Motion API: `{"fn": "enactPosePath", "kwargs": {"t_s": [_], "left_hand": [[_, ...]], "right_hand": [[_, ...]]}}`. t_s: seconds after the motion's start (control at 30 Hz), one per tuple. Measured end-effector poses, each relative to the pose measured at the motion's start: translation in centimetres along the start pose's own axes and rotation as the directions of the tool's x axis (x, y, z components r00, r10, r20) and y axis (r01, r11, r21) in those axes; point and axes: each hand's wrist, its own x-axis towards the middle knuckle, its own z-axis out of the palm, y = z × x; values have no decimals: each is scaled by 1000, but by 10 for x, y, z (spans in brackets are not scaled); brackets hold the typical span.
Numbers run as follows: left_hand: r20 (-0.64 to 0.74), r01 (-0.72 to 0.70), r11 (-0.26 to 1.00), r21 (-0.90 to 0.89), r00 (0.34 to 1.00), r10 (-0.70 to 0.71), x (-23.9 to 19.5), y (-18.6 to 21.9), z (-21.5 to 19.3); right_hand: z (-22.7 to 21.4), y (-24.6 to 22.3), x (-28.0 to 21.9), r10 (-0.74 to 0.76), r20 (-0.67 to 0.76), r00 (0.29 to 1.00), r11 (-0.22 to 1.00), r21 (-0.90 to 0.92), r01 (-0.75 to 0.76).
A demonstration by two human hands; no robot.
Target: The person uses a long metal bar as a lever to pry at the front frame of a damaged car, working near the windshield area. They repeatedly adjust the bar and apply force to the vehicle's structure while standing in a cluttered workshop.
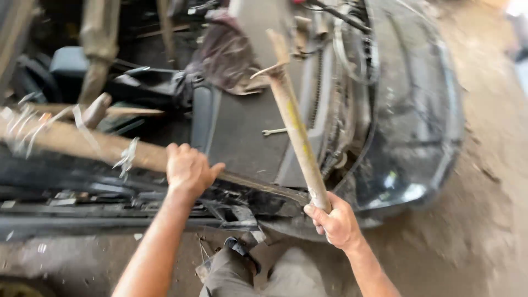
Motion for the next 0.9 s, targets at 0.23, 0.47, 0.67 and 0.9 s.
{"fn": "enactPosePath", "kwargs": {"t_s": [0.23,0.47,0.67,0.9], "left_hand": [[318,-180,982,50,935,155,-7,-1,-39],[324,-107,990,93,943,71,-9,-1,-32],[391,-87,990,110,920,37,-13,1,-40],[449,-68,978,196,893,-28,-9,11,-51]], "right_hand": [[-43,-38,-97,106,-310,945,972,-170,-164],[-67,-50,-128,44,-497,867,983,-133,-126],[-87,-63,-72,41,-409,912,998,54,-21],[-130,-82,23,26,-199,980,999,52,-16]]}}
